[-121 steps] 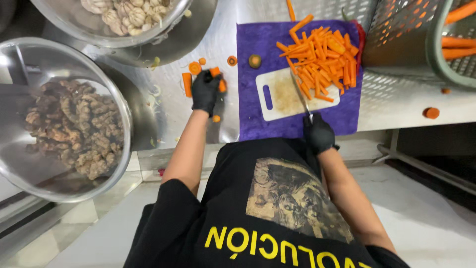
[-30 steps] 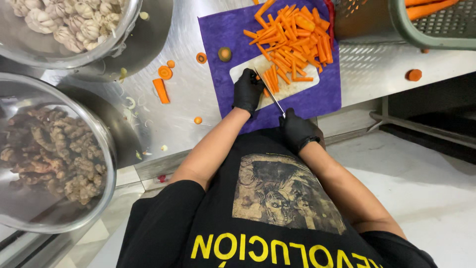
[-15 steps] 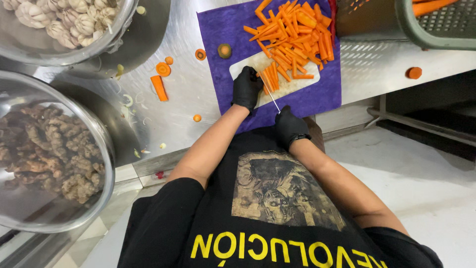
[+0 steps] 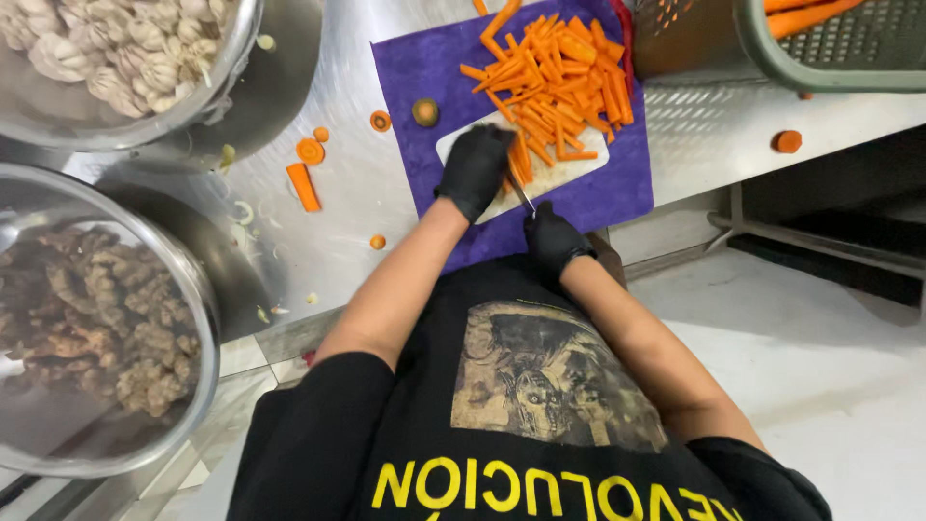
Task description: The person cuts whole carrots into sticks on a small white cutting board set on a purple cloth, using a knife. They trim carrot ends, slice carrots lengthwise and crosswise, and move finished carrot sticks into a growing pile beside the board while working through the carrots one at a time.
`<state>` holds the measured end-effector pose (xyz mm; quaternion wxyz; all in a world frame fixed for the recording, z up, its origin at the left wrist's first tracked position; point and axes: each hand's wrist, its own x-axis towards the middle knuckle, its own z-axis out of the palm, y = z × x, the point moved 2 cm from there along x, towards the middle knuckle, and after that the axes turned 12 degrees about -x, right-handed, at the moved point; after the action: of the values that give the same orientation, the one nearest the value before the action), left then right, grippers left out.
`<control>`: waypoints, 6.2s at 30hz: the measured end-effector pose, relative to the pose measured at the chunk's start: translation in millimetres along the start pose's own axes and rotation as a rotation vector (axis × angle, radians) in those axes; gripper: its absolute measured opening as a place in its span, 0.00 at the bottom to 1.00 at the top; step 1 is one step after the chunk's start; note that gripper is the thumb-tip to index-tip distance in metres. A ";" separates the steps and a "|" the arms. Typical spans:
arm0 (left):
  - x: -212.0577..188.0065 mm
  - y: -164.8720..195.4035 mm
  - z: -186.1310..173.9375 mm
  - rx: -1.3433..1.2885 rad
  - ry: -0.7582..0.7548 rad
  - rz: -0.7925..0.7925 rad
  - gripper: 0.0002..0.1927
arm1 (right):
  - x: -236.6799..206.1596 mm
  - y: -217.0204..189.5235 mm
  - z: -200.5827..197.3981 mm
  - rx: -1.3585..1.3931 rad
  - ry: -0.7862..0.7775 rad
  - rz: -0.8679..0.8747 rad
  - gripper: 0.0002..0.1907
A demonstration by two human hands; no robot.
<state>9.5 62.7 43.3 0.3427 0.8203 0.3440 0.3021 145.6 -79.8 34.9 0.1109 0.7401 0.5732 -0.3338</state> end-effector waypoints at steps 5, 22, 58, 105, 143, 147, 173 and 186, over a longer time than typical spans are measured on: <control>40.6 -1.0 4.3 0.259 -0.499 0.308 0.06 | -21.9 1.5 -31.1 -0.036 -0.034 0.059 0.21; 52.9 5.7 -10.9 0.338 -0.534 0.461 0.06 | -10.3 10.5 -27.6 -0.116 -0.003 -0.124 0.19; -36.2 -11.7 27.5 -0.399 0.195 -0.835 0.10 | -14.6 0.2 9.6 -0.452 -0.053 -0.202 0.32; -159.3 -83.1 -173.0 0.423 0.578 -0.710 0.20 | 18.6 19.6 -10.2 0.267 -0.228 0.026 0.21; -47.6 -3.8 31.9 -0.458 0.309 -0.594 0.24 | -75.8 -46.9 -99.4 -0.116 -0.187 0.263 0.19; -46.1 -3.4 34.4 -0.458 0.301 -0.620 0.24 | -58.4 -34.5 -80.9 -0.378 -0.135 -0.047 0.21; -45.9 -13.8 18.1 -0.332 0.272 -0.755 0.16 | -27.3 5.3 -25.2 -0.072 -0.039 -0.023 0.22; -47.5 -12.5 25.2 -0.438 0.374 -0.728 0.11 | -53.3 -6.1 -25.8 -0.023 -0.033 0.081 0.20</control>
<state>-4.1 23.8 6.8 0.5237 0.4861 0.5935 0.3703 143.0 -105.0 88.8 0.1422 0.7557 0.5448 -0.3344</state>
